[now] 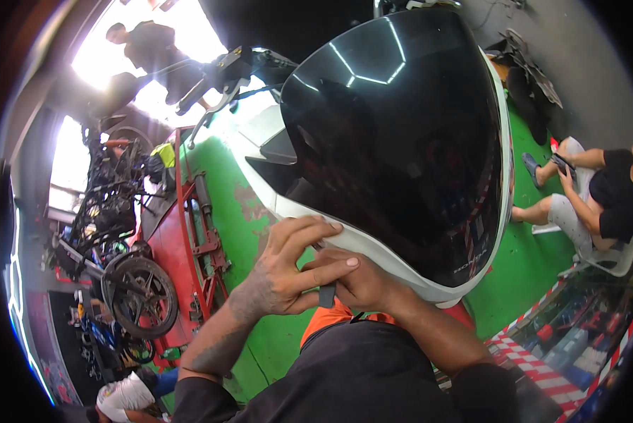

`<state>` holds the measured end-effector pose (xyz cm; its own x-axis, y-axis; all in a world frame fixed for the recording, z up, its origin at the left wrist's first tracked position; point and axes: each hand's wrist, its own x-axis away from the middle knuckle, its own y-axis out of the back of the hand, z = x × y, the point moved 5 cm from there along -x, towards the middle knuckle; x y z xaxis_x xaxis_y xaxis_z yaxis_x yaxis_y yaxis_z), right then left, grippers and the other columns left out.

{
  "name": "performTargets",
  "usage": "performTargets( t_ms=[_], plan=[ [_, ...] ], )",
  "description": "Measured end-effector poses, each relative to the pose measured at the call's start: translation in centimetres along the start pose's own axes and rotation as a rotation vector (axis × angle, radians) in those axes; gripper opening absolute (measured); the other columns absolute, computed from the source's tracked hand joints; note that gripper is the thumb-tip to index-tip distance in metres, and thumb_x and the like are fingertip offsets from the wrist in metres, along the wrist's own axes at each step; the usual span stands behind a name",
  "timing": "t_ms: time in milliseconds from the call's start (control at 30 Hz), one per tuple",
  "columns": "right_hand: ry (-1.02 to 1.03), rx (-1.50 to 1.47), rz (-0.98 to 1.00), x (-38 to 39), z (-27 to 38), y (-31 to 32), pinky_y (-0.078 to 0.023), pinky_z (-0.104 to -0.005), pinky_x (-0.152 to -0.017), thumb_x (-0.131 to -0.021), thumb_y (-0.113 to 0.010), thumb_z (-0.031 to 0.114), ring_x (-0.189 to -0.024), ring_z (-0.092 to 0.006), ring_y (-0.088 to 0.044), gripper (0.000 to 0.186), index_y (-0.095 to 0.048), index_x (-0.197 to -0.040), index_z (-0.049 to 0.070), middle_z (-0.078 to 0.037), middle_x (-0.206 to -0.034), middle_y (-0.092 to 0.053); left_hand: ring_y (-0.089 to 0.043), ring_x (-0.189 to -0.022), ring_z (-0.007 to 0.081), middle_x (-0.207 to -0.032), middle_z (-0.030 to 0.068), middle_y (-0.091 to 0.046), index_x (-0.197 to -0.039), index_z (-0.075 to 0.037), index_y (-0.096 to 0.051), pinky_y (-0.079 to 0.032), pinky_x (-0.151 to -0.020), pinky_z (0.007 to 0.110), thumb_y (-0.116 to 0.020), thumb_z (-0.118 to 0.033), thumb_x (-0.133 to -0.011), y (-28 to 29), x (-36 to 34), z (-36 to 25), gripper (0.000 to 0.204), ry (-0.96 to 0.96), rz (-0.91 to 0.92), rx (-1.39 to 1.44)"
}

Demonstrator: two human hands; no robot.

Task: Replacing or adjusting the front fairing and windshield components on a white motorcycle using an allen wrench.

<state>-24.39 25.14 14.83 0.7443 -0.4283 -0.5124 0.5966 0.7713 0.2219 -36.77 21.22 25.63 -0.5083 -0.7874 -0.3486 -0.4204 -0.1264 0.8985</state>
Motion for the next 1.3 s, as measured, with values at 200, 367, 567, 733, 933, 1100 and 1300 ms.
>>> performTargets(
  t_ms=[200,367,567,733,933,1100,1300],
  plan=[
    [-0.23,0.775,-0.666,8.9,1.8,1.2,-0.047,-0.0408,-0.07,-0.087,-0.083,0.017,-0.082,-0.0233,-0.061,0.036,-0.077,-0.122,0.013,-0.007,-0.098,-0.063,-0.057,-0.14,0.0251,-0.156,0.0052,-0.057,-0.148,-0.029,-0.059,-0.049,-0.113,0.046,-0.062,-0.065,-0.095,2.3,0.1,6.3,0.064,-0.575,0.454,-0.167],
    [-0.261,1.391,-0.736,14.0,0.1,0.1,-0.042,-0.0361,-0.067,-0.086,-0.087,0.037,-0.081,-0.0183,-0.058,0.039,-0.08,-0.122,0.022,-0.002,-0.106,-0.059,-0.045,-0.152,0.0268,-0.164,0.0075,-0.048,-0.151,-0.028,-0.056,-0.036,-0.126,0.049,-0.062,-0.064,-0.096,2.7,-1.4,8.0,0.066,-1.069,0.702,-0.082],
    [-0.162,1.444,-0.841,15.0,-1.6,-0.8,-0.041,-0.0358,-0.074,-0.085,-0.085,0.043,-0.083,-0.0168,-0.058,0.042,-0.08,-0.124,0.028,-0.001,-0.113,-0.056,-0.027,-0.162,0.0315,-0.172,0.0172,-0.032,-0.151,-0.024,-0.054,-0.021,-0.134,0.055,-0.072,-0.061,-0.09,-10.4,-3.7,1.8,0.073,-1.324,0.84,0.05],
    [-0.241,1.419,-1.332,18.0,-3.5,-0.6,-0.042,-0.0364,-0.077,-0.084,-0.085,0.058,-0.105,-0.0227,-0.056,0.08,-0.059,-0.145,0.012,-0.009,-0.126,-0.053,-0.034,-0.159,0.0299,-0.167,0.0124,-0.043,-0.148,-0.027,-0.055,-0.029,-0.131,0.051,-0.074,-0.055,-0.085,-7.1,-4.5,1.5,0.071,-1.203,0.61,0.183],
    [-0.466,1.073,-1.726,21.2,-3.8,0.7,-0.039,-0.0526,-0.117,-0.085,-0.068,0.082,-0.143,-0.0368,-0.045,0.113,-0.041,-0.158,0.0,-0.019,-0.15,-0.044,-0.032,-0.159,0.0332,-0.169,0.0132,-0.04,-0.153,-0.024,-0.052,-0.024,-0.133,0.053,-0.079,-0.06,-0.078,3.0,-2.3,8.8,0.087,-1.127,0.708,-0.108],
    [-0.462,1.037,-1.706,20.7,-5.4,1.6,-0.039,-0.0519,-0.116,-0.087,-0.067,0.081,-0.141,-0.0361,-0.047,0.109,-0.046,-0.156,0.0,-0.019,-0.15,-0.044,-0.035,-0.159,0.0319,-0.171,0.0083,-0.038,-0.154,-0.033,-0.051,-0.028,-0.131,0.053,-0.073,-0.059,-0.087,-6.2,-3.8,4.5,0.076,-1.139,0.819,0.064],
    [-0.449,1.01,-1.704,20.8,-4.8,0.8,-0.04,-0.0499,-0.115,-0.091,-0.065,0.079,-0.137,-0.0347,-0.051,0.103,-0.048,-0.155,-0.001,-0.019,-0.146,-0.051,-0.033,-0.16,0.0258,-0.171,0.0058,-0.039,-0.147,-0.035,-0.055,-0.027,-0.132,0.048,-0.071,-0.06,-0.086,-5.4,-2.4,4.2,0.068,-1.107,0.64,0.038]
  ],
)
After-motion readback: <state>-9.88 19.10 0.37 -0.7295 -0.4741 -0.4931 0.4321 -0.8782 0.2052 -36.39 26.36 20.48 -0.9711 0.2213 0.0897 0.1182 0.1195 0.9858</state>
